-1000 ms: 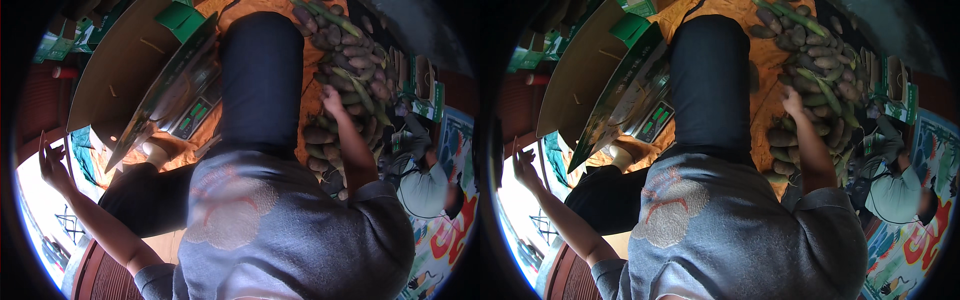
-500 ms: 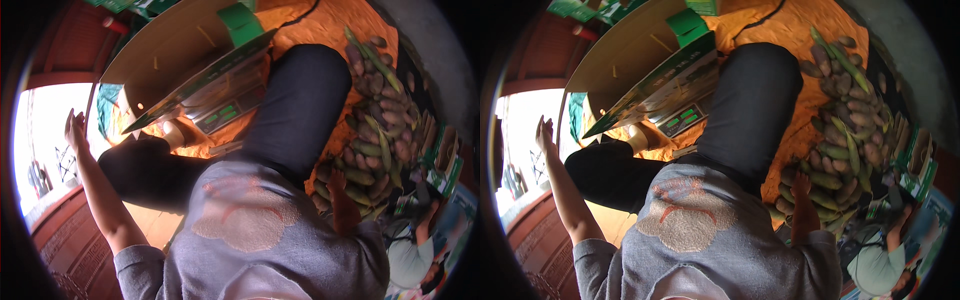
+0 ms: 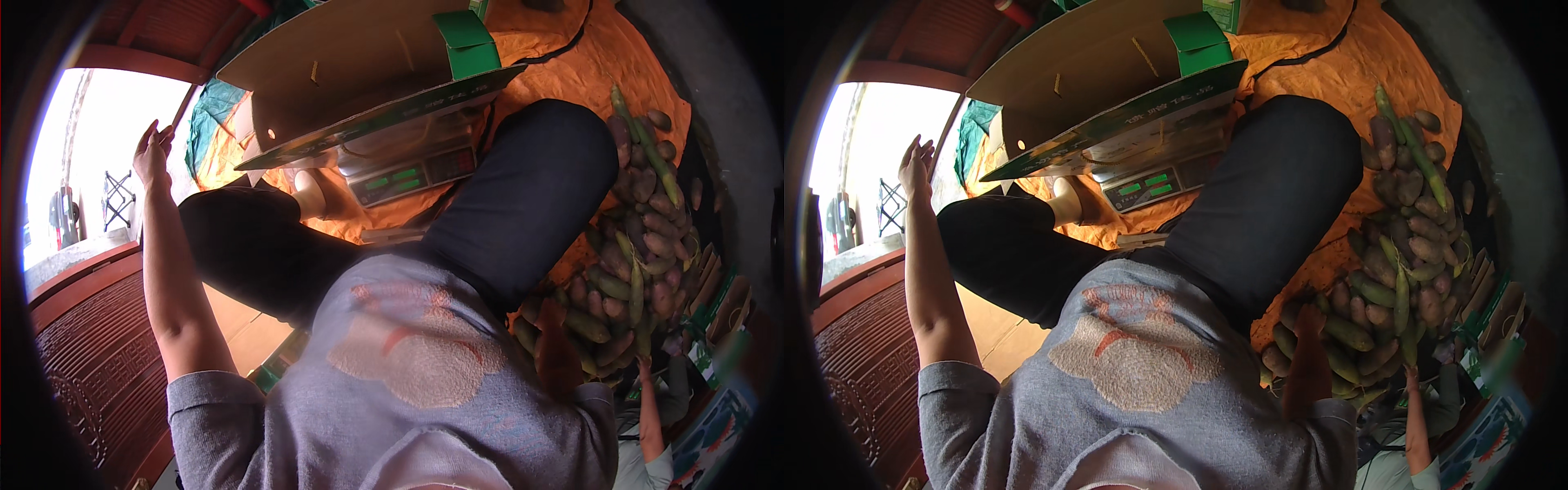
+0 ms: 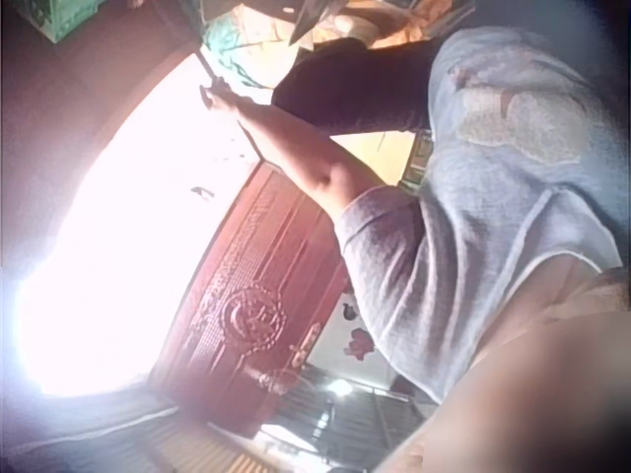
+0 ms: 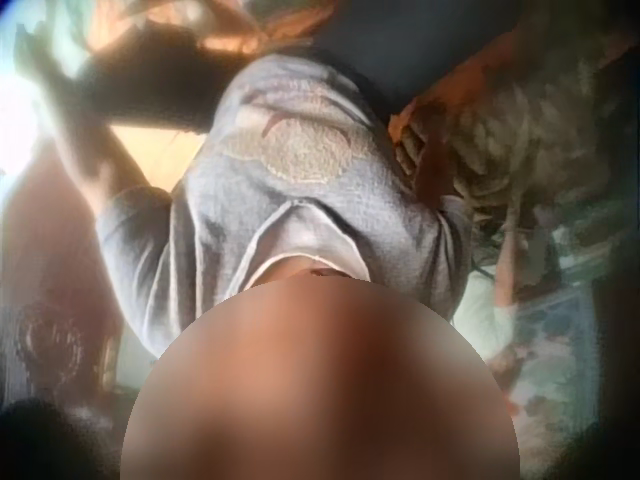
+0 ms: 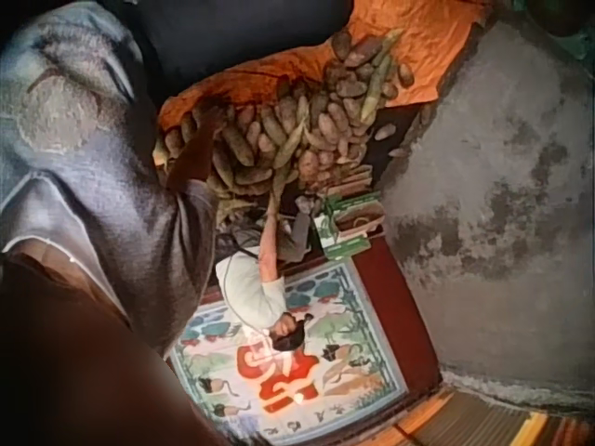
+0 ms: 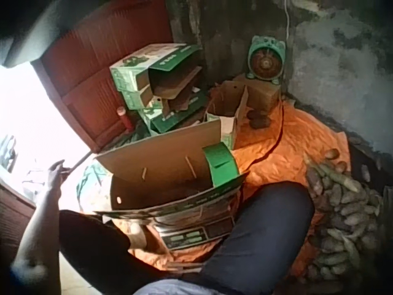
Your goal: Sorting, weighing, and packing large root vegetables into cardboard boxes.
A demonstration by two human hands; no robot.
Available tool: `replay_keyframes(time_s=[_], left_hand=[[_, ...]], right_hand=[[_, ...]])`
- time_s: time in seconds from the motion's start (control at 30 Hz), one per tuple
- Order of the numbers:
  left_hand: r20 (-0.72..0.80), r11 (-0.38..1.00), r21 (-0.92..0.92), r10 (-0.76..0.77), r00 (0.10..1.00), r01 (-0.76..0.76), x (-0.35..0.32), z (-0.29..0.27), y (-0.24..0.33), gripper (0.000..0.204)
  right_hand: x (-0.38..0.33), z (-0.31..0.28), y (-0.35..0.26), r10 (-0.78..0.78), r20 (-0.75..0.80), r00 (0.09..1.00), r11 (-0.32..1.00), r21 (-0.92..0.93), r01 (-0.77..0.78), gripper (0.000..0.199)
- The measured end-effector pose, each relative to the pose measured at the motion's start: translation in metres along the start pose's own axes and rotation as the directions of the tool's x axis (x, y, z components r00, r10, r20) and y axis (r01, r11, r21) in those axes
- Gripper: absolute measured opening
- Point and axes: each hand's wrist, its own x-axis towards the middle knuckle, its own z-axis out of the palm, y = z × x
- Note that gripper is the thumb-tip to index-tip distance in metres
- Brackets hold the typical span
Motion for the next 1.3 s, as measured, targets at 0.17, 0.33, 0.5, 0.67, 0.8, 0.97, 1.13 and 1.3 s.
replay_keyframes(time_s=[0.17, 0.33, 0.5, 0.67, 0.8, 0.97, 1.13, 1.3], left_hand=[[0.011, 1.0, 0.011, 0.023, 1.0, -0.023, -0.006, 0.006, 0.007, 0.031], [0.041, 0.998, 0.023, 0.059, 0.997, -0.06, -0.004, 0.017, 0.009, 0.03], [0.064, 0.989, -0.018, 0.148, 0.987, -0.147, -0.003, 0.031, 0.052, 0.032], [0.27, 0.967, -0.059, 0.254, 0.929, -0.247, -0.009, 0.053, 0.096, 0.035], [0.492, 0.909, -0.083, 0.393, 0.777, -0.408, -0.014, 0.088, 0.126, 0.041], [0.703, 0.819, 0.009, 0.403, 0.586, -0.574, -0.03, 0.11, 0.144, 0.047], [0.748, 0.782, 0.025, 0.399, 0.531, -0.623, -0.035, 0.117, 0.136, 0.043], [0.767, 0.653, 0.147, 0.399, 0.503, -0.743, -0.031, 0.119, 0.136, 0.024]], right_hand=[[0.01, 0.022, -0.002, -0.034, -0.096, 0.995, 0.994, 0.104, 0.044, 0.068], [0.021, 0.047, 0.01, -0.098, -0.25, 0.963, 0.976, 0.163, 0.142, 0.082], [0.009, -0.044, -0.006, 0.099, -0.149, 0.984, 0.648, 0.76, 0.049, 0.109], [0.016, -0.133, 0.057, 0.334, -0.572, 0.749, 0.466, 0.791, 0.396, 0.099], [-0.003, -0.248, 0.153, 0.422, -0.827, 0.372, 0.473, 0.551, 0.688, 0.092], [-0.185, -0.462, 0.137, 0.415, -0.898, 0.143, 0.307, 0.287, 0.907, 0.077], [-0.31, -0.582, 0.055, 0.061, -0.992, -0.107, 0.256, -0.088, 0.963, 0.074], [-0.359, -0.652, -0.158, -0.59, -0.774, -0.23, 0.259, -0.451, 0.854, 0.099]])
